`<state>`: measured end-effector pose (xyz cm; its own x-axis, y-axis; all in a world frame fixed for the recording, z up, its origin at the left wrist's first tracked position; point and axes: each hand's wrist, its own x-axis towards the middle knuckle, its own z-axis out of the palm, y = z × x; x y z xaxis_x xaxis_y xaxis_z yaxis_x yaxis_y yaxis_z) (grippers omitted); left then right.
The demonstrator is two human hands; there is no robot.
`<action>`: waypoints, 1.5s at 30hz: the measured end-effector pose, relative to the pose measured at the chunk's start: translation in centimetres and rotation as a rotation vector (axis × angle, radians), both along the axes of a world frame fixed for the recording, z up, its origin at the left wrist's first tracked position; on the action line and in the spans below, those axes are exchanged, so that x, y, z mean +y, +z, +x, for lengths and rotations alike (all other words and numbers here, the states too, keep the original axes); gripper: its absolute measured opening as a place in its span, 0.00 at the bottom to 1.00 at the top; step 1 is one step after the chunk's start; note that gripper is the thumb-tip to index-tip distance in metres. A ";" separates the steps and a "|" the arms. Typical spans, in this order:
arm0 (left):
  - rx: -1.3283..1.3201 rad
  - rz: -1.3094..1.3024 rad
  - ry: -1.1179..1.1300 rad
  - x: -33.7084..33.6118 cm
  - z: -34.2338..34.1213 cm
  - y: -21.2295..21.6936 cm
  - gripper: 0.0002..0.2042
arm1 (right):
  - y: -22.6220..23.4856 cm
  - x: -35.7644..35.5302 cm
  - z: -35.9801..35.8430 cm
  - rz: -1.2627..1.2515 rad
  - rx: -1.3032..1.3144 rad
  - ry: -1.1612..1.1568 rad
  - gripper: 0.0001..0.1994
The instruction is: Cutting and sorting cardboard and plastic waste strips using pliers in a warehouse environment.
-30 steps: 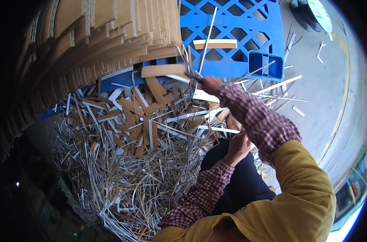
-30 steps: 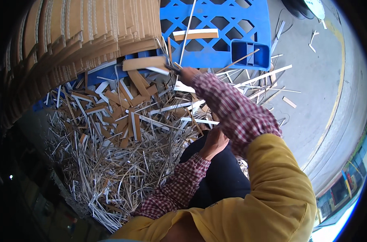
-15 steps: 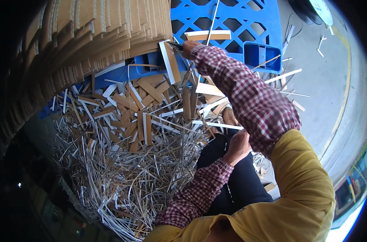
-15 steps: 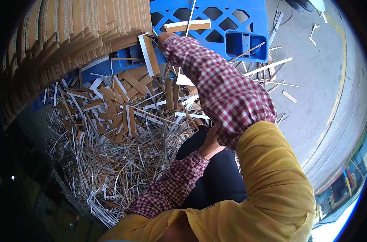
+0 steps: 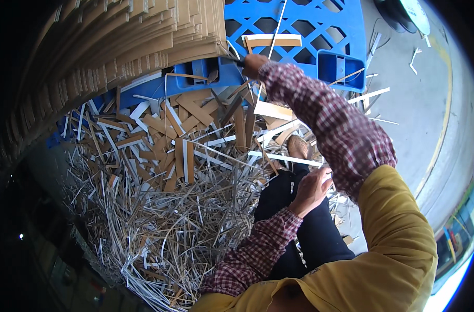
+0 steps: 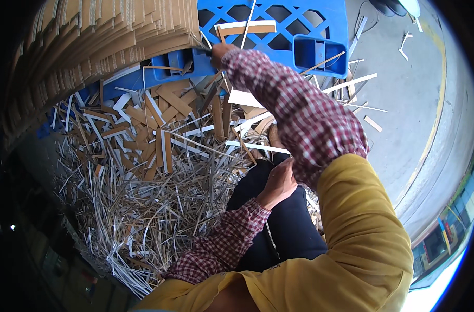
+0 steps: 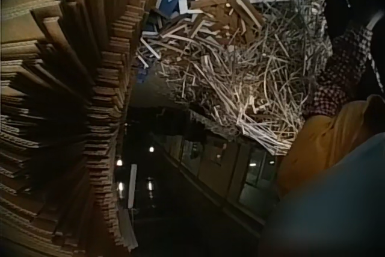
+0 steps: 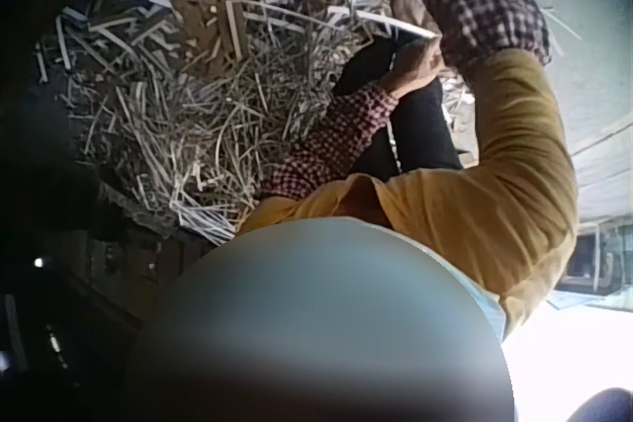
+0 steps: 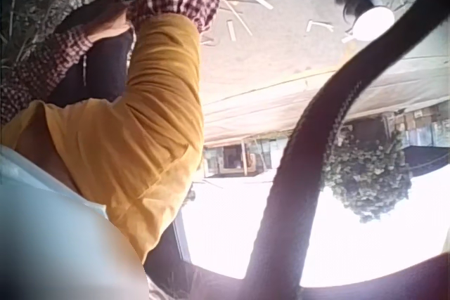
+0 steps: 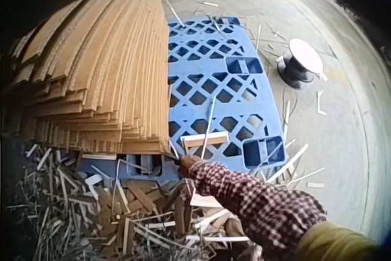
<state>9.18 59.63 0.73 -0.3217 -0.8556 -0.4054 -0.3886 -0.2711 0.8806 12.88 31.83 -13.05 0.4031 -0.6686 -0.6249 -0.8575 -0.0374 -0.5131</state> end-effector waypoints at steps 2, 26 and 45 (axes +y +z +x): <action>-0.001 -0.010 -0.043 1.8 -0.2 -1.8 0.13 | -0.5 -1.5 1.2 -0.021 0.054 0.004 0.12; 0.058 -0.303 0.044 0.7 -0.1 -0.8 0.07 | -3.3 0.4 1.7 -0.116 -0.124 -0.164 0.13; 0.108 -0.173 -0.014 2.2 0.2 -1.3 0.10 | -3.3 3.1 2.0 0.099 -0.107 -0.237 0.13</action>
<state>9.37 61.84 -0.59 -0.3674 -0.9047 -0.2155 -0.2922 -0.1076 0.9503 14.86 34.88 -16.32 0.3098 -0.6902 -0.6539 -0.7771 0.2125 -0.5924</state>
